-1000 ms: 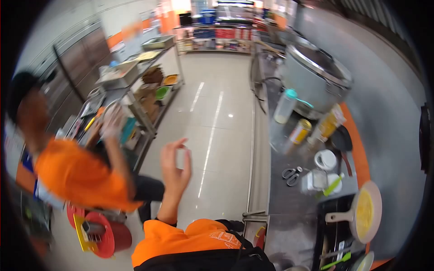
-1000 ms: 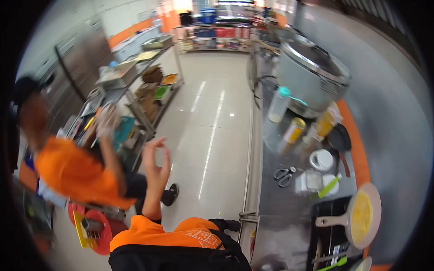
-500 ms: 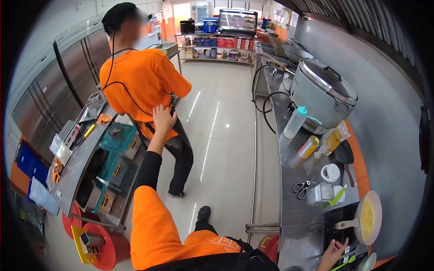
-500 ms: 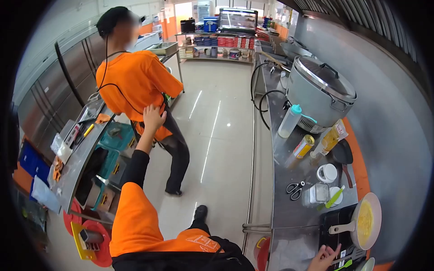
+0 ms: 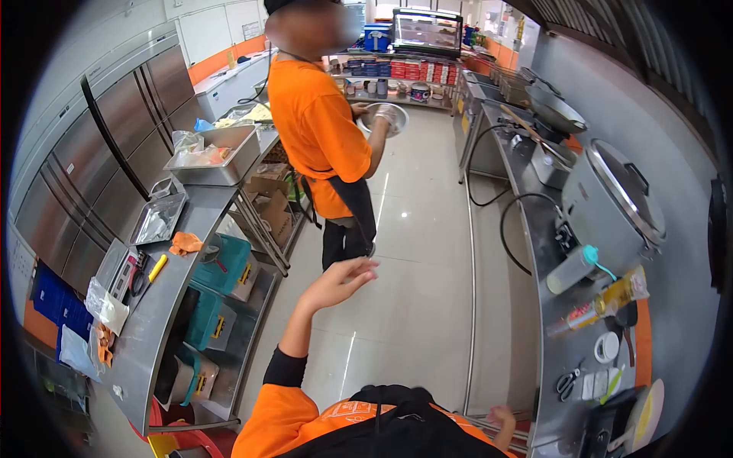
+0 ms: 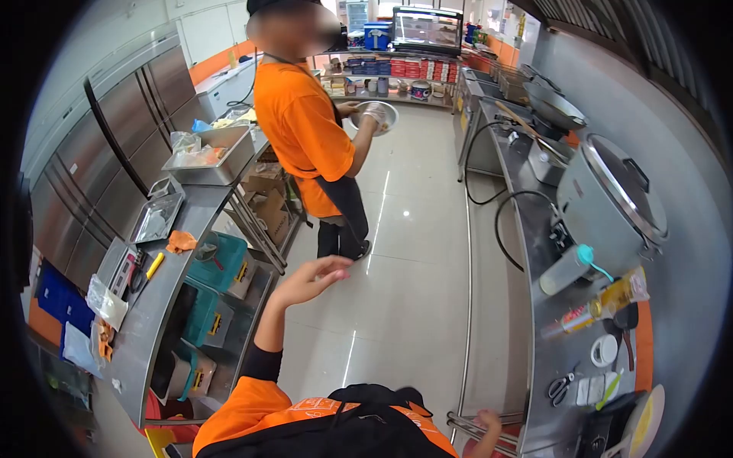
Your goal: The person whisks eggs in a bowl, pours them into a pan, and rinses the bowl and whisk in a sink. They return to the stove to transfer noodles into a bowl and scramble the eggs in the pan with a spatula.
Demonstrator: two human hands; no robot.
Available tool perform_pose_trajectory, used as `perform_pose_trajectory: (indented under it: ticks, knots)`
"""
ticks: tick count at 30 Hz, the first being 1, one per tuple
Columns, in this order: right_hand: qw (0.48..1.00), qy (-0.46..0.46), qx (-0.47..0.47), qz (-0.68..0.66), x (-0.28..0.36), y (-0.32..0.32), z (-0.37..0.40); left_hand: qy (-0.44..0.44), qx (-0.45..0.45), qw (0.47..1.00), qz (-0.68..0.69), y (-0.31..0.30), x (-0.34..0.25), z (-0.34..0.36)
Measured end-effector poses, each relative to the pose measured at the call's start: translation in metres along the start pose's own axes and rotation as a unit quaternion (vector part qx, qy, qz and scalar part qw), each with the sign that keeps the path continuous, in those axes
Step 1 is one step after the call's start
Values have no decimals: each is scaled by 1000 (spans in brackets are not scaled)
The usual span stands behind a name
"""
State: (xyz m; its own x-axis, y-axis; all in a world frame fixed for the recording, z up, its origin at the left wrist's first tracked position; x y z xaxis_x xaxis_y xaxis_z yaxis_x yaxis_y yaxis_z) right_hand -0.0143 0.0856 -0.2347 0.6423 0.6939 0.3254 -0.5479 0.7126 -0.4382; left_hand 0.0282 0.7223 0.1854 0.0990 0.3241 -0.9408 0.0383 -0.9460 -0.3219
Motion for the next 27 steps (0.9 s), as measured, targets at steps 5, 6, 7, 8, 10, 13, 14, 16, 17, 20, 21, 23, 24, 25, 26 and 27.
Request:
perform_pose_trajectory:
  ticks: [5,6,7,8,10,13,14,16,17,20,21,23,24,25,26,27]
  knots:
    - [994,50,75,65,126,96,-21,182,-34,983,-11,-76,-84,-90]
    - [993,46,84,70,158,106,-37,214,-30,976,-11,-85,-95,-99]
    - [992,40,90,77,191,114,-55,247,-30,968,-13,-96,-105,-109]
    - [991,32,94,84,225,119,-75,288,-17,956,-50,-107,-117,-117]
    - [991,6,89,99,301,122,-112,374,2,919,-129,-133,-144,-138]
    - [987,-60,51,140,421,111,-172,463,-20,869,-171,-177,-166,-168]
    - [982,-92,26,162,461,103,-195,501,-39,848,-170,-192,-170,-178]
    - [963,-183,-59,191,551,77,-243,545,-52,817,-182,-219,-169,-194]
    - [954,-223,-89,182,598,67,-259,568,-60,799,-189,-233,-167,-201]
    - [944,-326,-51,-13,766,70,-170,582,-15,803,-131,-282,-152,-226]
    - [938,-344,-37,-15,801,80,-148,579,25,808,-105,-299,-146,-236]
    - [925,-380,-10,-25,861,104,-122,581,47,800,-142,-333,-134,-260]
    - [922,-387,-10,-23,873,117,-125,583,60,794,-160,-351,-130,-273]
    - [926,-375,-36,0,884,129,-124,566,137,798,-156,-368,-128,-287]
    - [933,-353,-60,24,882,144,-121,542,215,799,-146,-386,-129,-297]
    - [940,-327,-84,49,876,155,-115,534,253,797,-125,-400,-125,-307]
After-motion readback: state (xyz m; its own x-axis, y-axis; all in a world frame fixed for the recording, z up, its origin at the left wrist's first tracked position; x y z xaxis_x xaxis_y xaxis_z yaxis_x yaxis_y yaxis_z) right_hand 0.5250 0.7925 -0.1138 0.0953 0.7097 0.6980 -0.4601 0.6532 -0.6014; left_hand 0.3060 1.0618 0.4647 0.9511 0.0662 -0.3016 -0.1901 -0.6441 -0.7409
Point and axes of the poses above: each hand's wrist, its own z-axis away from the middle knuckle, its own y-axis out of the palm, x = y × z, the point moved 7 cm from there along -z, towards the middle knuckle, and after that the axes turned 6 degrees about z, right-handed, at the moved point
